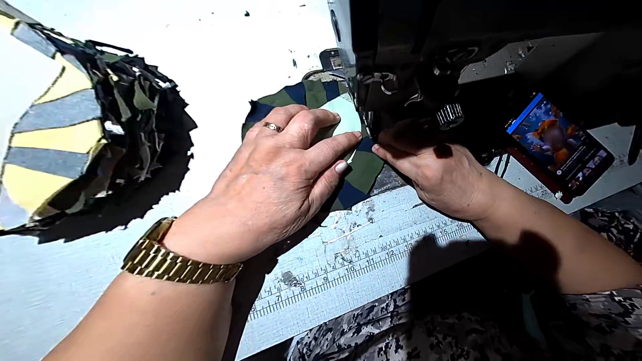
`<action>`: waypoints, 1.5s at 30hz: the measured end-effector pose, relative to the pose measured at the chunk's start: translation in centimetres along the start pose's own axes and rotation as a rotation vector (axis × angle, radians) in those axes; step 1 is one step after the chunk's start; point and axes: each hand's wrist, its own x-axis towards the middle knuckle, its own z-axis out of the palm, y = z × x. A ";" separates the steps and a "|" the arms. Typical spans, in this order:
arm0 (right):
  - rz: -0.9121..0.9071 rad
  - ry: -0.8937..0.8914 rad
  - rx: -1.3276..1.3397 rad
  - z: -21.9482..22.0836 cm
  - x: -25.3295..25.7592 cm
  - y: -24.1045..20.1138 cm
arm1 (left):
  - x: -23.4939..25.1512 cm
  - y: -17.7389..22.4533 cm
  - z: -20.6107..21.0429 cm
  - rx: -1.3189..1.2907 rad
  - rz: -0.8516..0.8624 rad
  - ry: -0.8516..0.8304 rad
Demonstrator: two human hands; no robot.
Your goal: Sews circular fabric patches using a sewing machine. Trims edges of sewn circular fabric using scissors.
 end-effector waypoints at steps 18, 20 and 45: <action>-0.002 -0.013 0.047 -0.5 -0.6 0.2 | 0.2 0.0 -0.7 -0.028 0.019 -0.037; 0.006 -0.002 0.053 -0.6 -0.6 0.2 | 0.2 0.0 -0.4 -0.017 0.015 -0.018; -0.042 -0.006 0.088 -0.3 -0.7 -0.3 | 0.0 -0.2 -0.7 -0.021 0.058 -0.024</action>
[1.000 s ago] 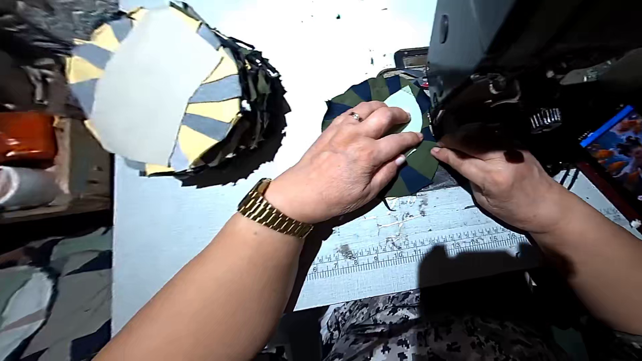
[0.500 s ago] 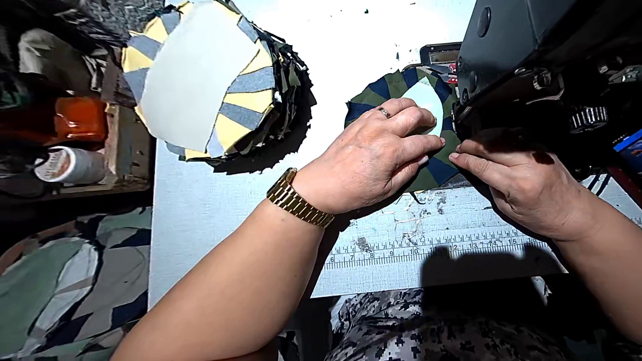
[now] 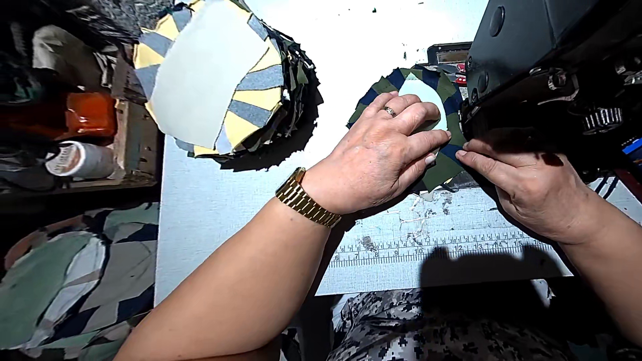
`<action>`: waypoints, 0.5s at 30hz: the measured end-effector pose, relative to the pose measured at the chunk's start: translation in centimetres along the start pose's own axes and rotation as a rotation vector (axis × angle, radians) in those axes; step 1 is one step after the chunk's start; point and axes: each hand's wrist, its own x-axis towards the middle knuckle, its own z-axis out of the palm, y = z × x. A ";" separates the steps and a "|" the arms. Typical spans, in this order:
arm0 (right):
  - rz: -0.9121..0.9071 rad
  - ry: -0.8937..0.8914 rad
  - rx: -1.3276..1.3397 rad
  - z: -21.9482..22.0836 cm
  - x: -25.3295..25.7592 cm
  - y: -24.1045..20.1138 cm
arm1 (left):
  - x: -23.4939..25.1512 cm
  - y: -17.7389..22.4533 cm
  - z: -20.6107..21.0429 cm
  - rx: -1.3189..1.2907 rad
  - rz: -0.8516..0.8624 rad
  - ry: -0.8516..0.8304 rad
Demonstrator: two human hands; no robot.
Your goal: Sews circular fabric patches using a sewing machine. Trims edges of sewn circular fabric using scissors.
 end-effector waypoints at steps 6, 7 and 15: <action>0.025 0.013 -0.028 -0.2 0.2 0.2 | 0.1 -0.1 -0.2 -0.015 0.010 0.001; 0.027 0.014 -0.037 -0.3 0.2 0.2 | 0.2 0.1 -0.1 0.004 0.000 0.005; -0.014 0.036 0.003 -0.2 0.0 0.1 | 0.1 0.2 0.2 0.031 -0.005 0.035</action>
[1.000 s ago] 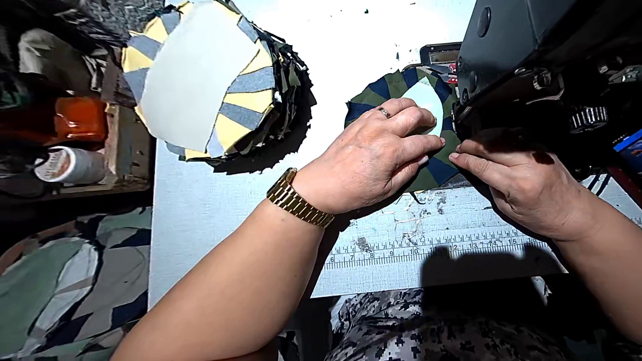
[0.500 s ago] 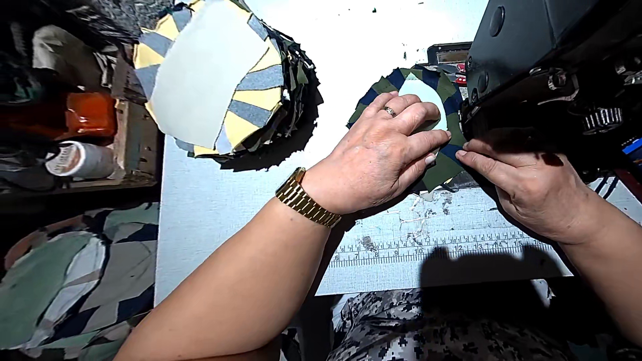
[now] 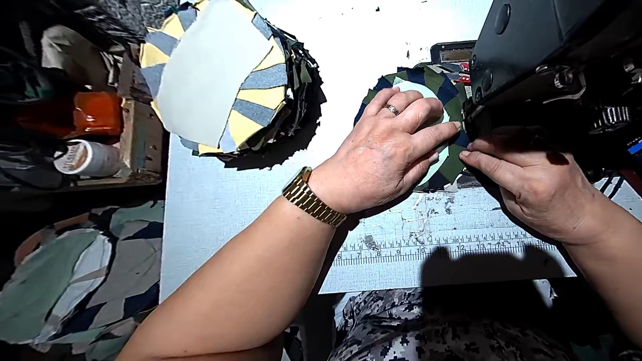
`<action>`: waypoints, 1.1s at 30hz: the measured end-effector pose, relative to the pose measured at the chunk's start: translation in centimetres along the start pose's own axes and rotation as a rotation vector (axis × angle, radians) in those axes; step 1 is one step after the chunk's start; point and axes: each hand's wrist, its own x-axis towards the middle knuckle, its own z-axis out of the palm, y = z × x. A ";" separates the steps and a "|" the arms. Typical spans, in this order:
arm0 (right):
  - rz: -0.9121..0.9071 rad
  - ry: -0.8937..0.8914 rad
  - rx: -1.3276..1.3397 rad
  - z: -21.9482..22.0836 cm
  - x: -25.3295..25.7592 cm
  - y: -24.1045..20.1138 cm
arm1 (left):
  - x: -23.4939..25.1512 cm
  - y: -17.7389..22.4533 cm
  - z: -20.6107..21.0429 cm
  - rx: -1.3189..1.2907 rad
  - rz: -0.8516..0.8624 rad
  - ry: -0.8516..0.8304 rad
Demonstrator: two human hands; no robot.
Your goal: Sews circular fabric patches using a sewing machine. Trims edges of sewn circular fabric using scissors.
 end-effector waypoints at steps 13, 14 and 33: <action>0.048 -0.022 -0.043 -0.1 0.3 0.2 | 0.2 0.3 0.3 -0.035 0.006 -0.044; 0.053 -0.023 -0.047 -0.1 0.4 0.2 | 0.3 0.3 0.3 -0.026 0.001 -0.041; 0.012 -0.044 0.036 0.1 0.2 0.1 | -0.1 -0.5 -0.7 -0.108 0.052 -0.087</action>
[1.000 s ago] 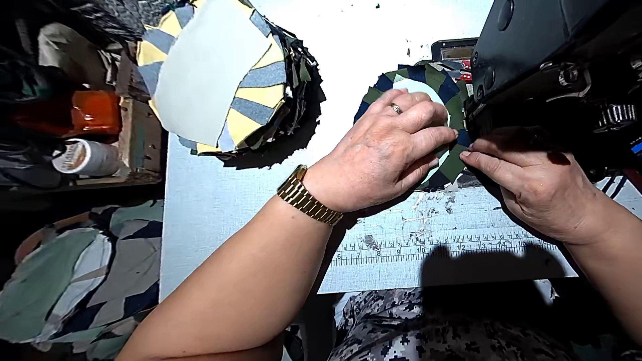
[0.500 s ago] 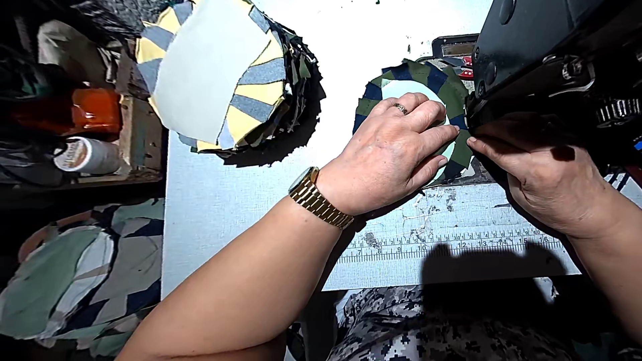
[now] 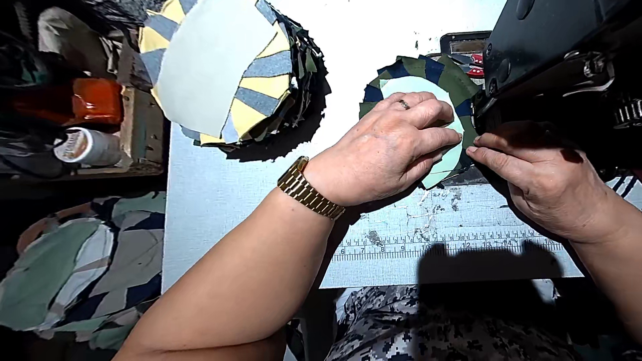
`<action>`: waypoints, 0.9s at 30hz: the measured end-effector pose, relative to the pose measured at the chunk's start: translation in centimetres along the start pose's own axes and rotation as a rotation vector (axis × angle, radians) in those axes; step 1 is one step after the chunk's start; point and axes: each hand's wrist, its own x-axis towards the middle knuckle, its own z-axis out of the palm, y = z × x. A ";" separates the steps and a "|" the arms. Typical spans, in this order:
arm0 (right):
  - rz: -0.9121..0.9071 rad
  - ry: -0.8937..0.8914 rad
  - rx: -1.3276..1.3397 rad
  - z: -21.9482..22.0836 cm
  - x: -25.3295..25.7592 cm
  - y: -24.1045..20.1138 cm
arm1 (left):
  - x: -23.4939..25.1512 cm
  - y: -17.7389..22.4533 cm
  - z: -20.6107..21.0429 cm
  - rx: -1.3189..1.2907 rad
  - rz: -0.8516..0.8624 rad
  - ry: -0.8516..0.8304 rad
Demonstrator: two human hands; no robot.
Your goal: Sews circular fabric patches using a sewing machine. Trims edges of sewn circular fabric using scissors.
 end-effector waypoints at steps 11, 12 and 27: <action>-0.039 0.032 0.005 0.2 0.1 -0.3 | 0.6 0.7 0.9 0.105 -0.070 0.044; -0.042 0.009 0.002 0.2 0.1 -0.2 | 0.6 0.8 0.9 0.109 -0.076 0.041; 0.050 0.045 -0.119 -0.5 0.4 0.3 | 1.0 1.5 1.2 0.181 -0.136 0.056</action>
